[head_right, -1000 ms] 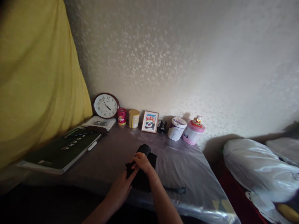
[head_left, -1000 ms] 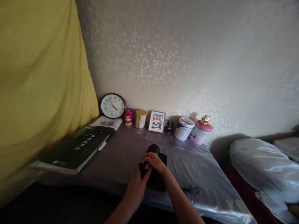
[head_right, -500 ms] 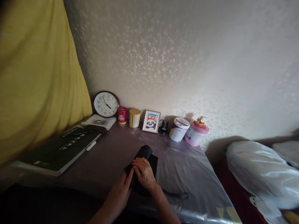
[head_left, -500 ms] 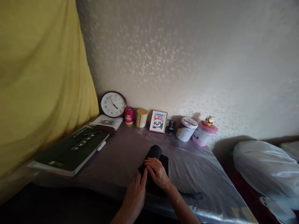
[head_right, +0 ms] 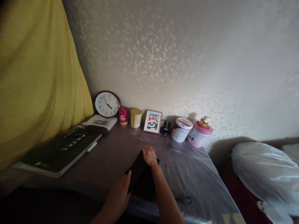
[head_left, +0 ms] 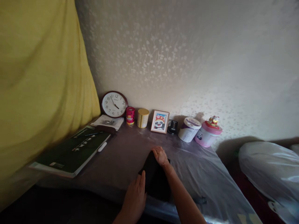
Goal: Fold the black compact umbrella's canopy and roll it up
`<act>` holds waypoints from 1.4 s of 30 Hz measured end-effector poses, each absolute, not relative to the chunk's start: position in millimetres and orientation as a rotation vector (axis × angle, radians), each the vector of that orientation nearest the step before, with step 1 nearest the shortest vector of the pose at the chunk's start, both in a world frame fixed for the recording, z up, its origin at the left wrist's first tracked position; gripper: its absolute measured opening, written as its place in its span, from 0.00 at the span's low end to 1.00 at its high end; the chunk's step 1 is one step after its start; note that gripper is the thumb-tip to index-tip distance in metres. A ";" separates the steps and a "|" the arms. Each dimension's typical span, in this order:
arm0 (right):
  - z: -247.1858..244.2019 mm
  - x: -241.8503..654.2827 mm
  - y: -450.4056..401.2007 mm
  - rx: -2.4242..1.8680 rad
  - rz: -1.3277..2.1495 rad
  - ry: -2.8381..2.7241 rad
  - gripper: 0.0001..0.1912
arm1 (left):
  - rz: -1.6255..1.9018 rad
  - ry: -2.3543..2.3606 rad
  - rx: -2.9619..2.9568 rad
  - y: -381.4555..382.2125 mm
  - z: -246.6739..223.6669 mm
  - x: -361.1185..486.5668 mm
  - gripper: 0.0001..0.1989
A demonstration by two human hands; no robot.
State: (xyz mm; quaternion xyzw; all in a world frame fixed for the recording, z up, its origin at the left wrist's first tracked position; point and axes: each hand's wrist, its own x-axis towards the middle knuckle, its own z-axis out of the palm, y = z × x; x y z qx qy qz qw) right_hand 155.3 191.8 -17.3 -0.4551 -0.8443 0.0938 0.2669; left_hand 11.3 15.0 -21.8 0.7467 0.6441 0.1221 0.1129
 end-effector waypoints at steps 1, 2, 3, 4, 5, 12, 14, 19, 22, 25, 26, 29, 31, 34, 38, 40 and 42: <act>-17.8 155.6 194.5 -1.288 0.267 -2.238 0.15 | 0.358 1.883 2.180 15.1 -20.7 11.2 0.33; -18.0 156.6 196.0 -1.353 0.271 -2.185 0.15 | 0.356 1.875 2.173 15.1 -19.8 11.0 0.33; -17.6 158.6 196.3 -1.412 0.265 -2.132 0.16 | 0.355 1.867 2.173 15.1 -19.2 10.6 0.33; -16.8 162.1 195.3 -1.463 0.252 -2.081 0.16 | 0.358 1.859 2.178 15.0 -19.0 10.2 0.33; -15.7 167.3 193.0 -1.513 0.241 -2.028 0.16 | 0.366 1.852 2.188 14.9 -19.2 9.8 0.32; -13.7 219.3 145.8 -1.846 0.323 -1.659 0.19 | 0.471 1.917 2.271 13.8 -20.4 7.3 0.30; -17.4 222.8 128.5 -1.881 0.535 -1.581 0.19 | 0.477 1.925 2.279 13.1 -18.3 6.2 0.29; -27.8 221.1 100.1 -1.821 0.533 -1.483 0.16 | 0.466 1.929 2.291 10.7 -13.7 5.0 0.29; -32.4 223.8 95.0 -1.758 0.405 -1.476 0.11 | 0.429 1.916 2.272 9.4 -11.5 6.3 0.30; -33.6 221.1 93.6 -1.781 0.634 -1.424 0.14 | 0.386 1.868 2.194 8.3 -8.1 8.2 0.31; -33.2 217.9 93.2 -1.783 0.699 -1.405 0.16 | 0.373 1.861 2.171 8.1 -6.6 8.9 0.31; -30.4 204.0 91.9 -1.759 0.762 -1.367 0.19 | 0.346 1.860 2.147 7.3 -1.9 10.6 0.30; -28.3 194.5 91.6 -1.728 0.748 -1.395 0.19 | 0.333 1.857 2.143 6.9 1.3 11.3 0.30; -25.1 182.5 94.1 -1.667 0.691 -1.481 0.16 | 0.320 1.858 2.135 6.1 4.3 12.1 0.31; -21.8 167.3 103.6 -1.613 0.666 -1.468 0.21 | 0.320 1.856 2.133 6.7 2.8 12.3 0.31; -21.4 159.3 109.2 -1.595 0.653 -1.447 0.23 | 0.320 1.851 2.134 8.1 0.1 11.6 0.31; -21.4 151.5 113.6 -1.583 0.627 -1.443 0.23 | 0.323 1.843 2.138 9.9 -2.5 10.3 0.31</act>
